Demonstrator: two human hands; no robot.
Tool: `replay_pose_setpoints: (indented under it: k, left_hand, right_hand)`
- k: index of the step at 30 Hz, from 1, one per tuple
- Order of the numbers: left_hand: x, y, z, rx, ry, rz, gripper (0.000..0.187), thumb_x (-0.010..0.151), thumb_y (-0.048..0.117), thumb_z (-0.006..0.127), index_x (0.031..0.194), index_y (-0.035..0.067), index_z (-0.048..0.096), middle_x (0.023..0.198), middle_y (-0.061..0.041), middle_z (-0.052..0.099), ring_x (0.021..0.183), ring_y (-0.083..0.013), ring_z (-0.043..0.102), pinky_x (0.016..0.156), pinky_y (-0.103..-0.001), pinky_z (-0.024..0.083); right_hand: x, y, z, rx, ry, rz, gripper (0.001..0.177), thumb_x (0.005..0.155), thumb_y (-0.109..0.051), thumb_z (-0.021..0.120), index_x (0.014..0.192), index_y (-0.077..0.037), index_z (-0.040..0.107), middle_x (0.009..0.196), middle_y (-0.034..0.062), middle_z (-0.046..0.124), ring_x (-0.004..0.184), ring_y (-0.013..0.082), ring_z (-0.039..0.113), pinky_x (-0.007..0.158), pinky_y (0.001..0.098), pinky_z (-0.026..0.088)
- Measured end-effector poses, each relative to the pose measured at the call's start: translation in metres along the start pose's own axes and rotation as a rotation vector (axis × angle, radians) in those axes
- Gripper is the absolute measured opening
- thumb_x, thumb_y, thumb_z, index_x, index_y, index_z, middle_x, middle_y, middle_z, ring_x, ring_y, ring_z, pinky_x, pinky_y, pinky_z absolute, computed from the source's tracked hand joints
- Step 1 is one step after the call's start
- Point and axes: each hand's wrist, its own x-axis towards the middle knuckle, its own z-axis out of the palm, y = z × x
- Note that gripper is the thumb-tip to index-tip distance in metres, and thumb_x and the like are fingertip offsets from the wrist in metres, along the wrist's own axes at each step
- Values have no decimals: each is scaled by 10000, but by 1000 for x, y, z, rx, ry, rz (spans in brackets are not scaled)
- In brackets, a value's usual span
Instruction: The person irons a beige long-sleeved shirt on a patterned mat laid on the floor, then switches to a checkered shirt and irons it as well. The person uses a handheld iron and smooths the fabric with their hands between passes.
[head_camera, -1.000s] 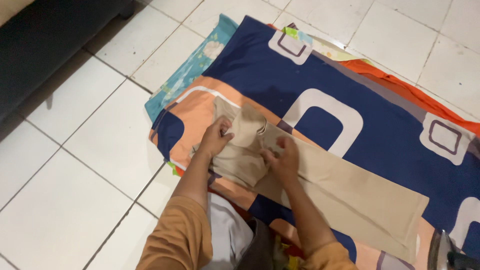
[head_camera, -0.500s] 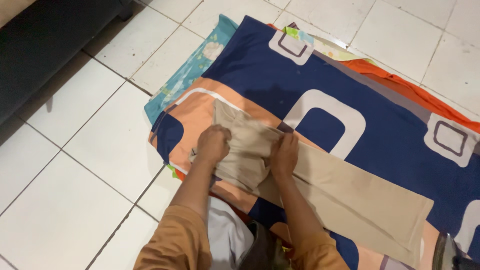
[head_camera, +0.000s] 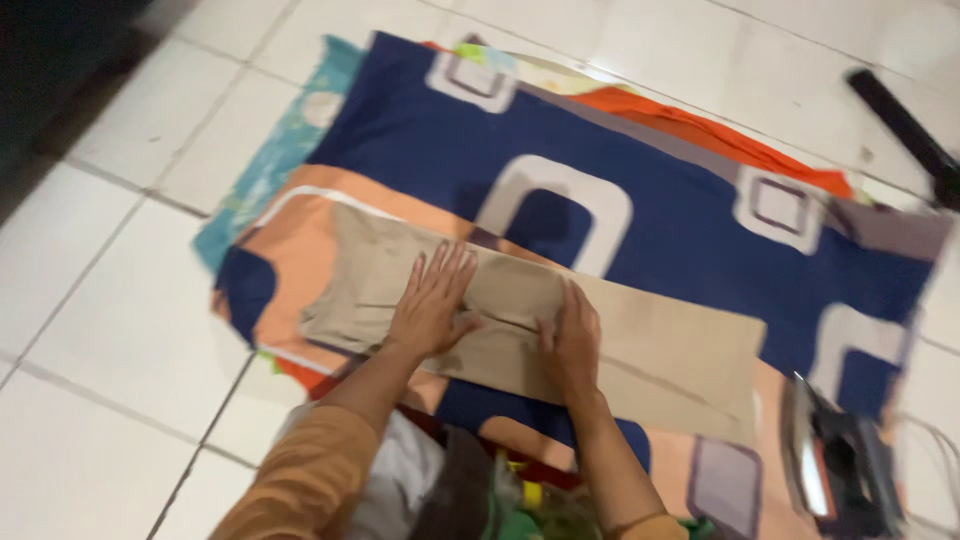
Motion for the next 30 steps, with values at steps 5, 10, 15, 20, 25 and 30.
replay_pose_setpoints:
  k: [5, 10, 15, 20, 25, 30]
  left_hand:
    - [-4, 24, 7, 20, -82, 195, 988, 886, 728, 498, 1621, 210, 87, 1699, -112, 48, 1555, -297, 21, 1225, -532, 50]
    - [19, 101, -9, -147, -1, 134, 1098, 806, 615, 658, 1617, 123, 106, 1685, -146, 129, 1557, -308, 83, 1232, -557, 45]
    - [46, 251, 22, -389, 90, 191, 983, 833, 594, 704, 1575, 114, 272, 1681, -120, 218, 1574, -304, 142, 1247, -592, 103]
    - [60, 275, 103, -329, -26, 304, 889, 912, 655, 539, 1601, 173, 249, 1700, -110, 163, 1566, -311, 96, 1222, -613, 103]
    - [91, 233, 144, -1258, -149, 170, 851, 1005, 690, 278, 1645, 129, 260, 1722, -125, 217, 1582, -341, 158, 1251, -579, 158]
    - [63, 99, 105, -2078, -402, -453, 850, 946, 663, 218, 1500, 71, 475, 1312, -155, 633, 1169, -310, 607, 1058, -539, 417]
  right_hand:
    - [-57, 80, -68, -242, -127, 51, 605, 795, -249, 782, 1333, -61, 579, 1417, 201, 539, 1276, 396, 510, 1031, 522, 400]
    - [-75, 167, -133, -642, 264, 570, 566, 805, -403, 785, 1178, 7, 671, 1184, 230, 678, 1123, 450, 623, 952, 579, 475]
    - [-76, 226, -160, -262, -108, 886, 574, 851, -463, 790, 1152, 21, 724, 1125, 248, 739, 1058, 374, 711, 937, 439, 548]
    - [-60, 197, -183, 302, 23, 737, 591, 745, -226, 742, 1275, 10, 631, 1110, 187, 745, 996, 346, 732, 839, 441, 571]
    - [1, 103, -148, -105, -227, 601, 619, 868, -173, 689, 1452, -83, 505, 961, 260, 731, 873, 402, 720, 775, 482, 567]
    - [1, -23, -75, 224, -259, 183, 801, 792, -228, 783, 1463, -34, 390, 1183, 219, 681, 870, 387, 703, 764, 471, 561]
